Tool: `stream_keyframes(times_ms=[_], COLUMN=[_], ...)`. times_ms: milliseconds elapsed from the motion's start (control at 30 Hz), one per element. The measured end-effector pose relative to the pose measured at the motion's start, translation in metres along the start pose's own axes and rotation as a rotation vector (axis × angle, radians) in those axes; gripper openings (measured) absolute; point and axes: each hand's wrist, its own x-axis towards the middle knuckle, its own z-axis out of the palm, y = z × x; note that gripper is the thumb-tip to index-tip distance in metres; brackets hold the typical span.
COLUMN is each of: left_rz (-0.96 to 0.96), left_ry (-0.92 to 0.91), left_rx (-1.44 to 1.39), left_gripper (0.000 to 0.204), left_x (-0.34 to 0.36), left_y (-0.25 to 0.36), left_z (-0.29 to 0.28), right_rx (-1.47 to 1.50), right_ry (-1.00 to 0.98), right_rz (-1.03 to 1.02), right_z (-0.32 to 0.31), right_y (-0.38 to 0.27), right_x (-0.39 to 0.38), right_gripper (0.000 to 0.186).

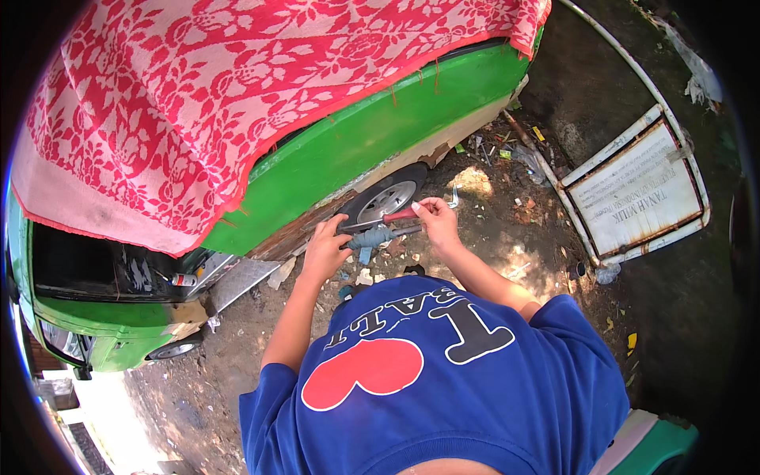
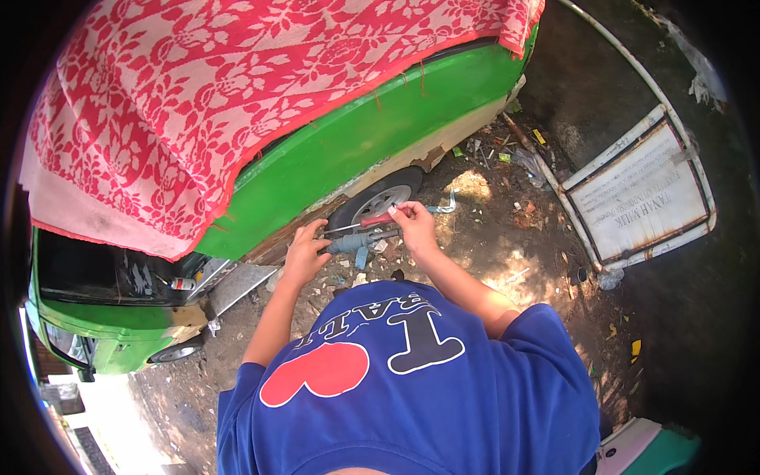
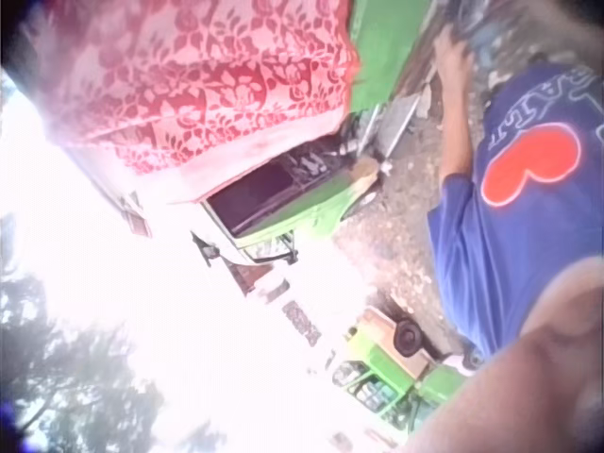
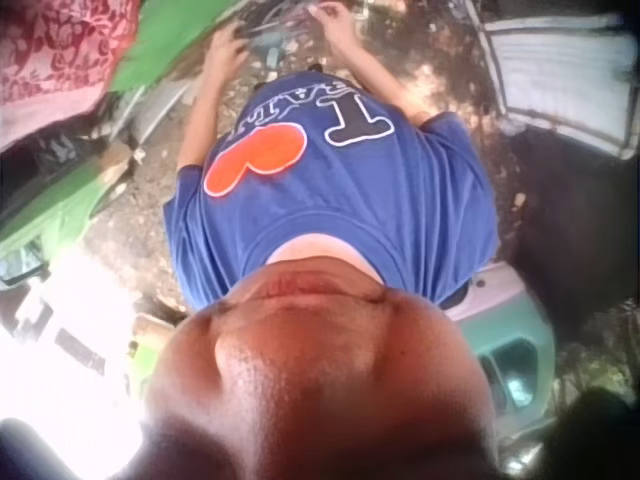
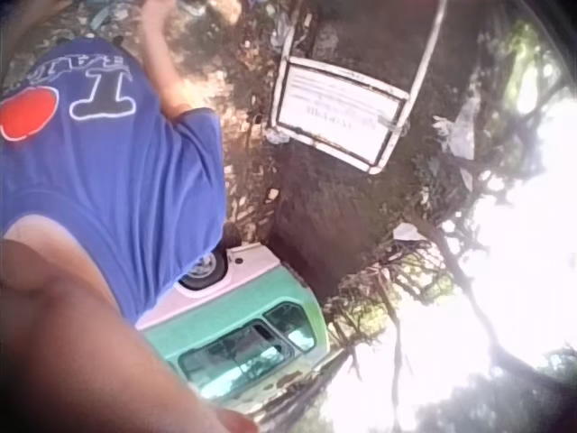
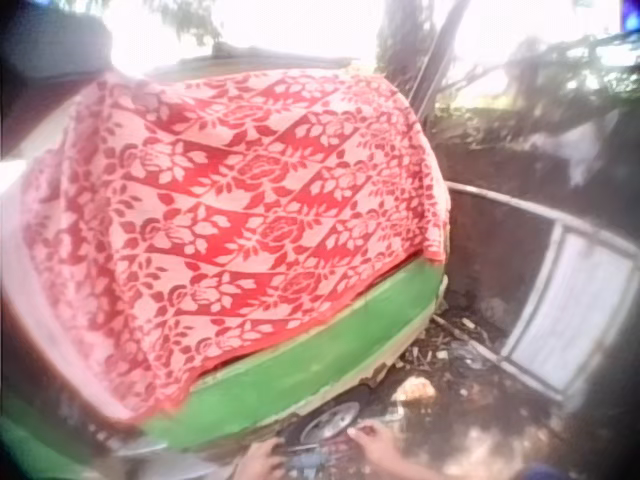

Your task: The person uses a wrench and a screwdriver to work on a bolt or fastener on the underside of a green vehicle. They repeatedly tighten and loosen the fastener while adjusting their grip and tool positions.

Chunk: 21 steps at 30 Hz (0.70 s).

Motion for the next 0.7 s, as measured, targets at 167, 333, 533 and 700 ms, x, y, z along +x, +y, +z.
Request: stream_keyframes(times_ms=[167,333,533,700], left_rz=[0.115,0.211,0.122,0.25], left_ry=[-0.11,-0.288,-0.407,-0.417], left_rx=[0.104,0.053,-0.054,-0.038], left_gripper=[0.019,0.017,0.021,0.021], left_x=[0.025,0.04,0.063,0.065], left_y=[0.001,-0.001,0.017,0.009], left_z=[0.015,0.016,0.019,0.031], right_rx=[0.046,-0.016,-0.058,-0.112], right_ry=[-0.085,-0.12,-0.237,-0.396], right_rz=[-0.024,0.302,0.385,0.465], right_z=[-0.005,-0.011,-0.042,-0.054], right_y=[-0.002,-0.041,-0.05,-0.055], right_x=[0.0,-0.018,-0.013,-0.007], right_gripper=[0.018,0.018,0.019,0.026])
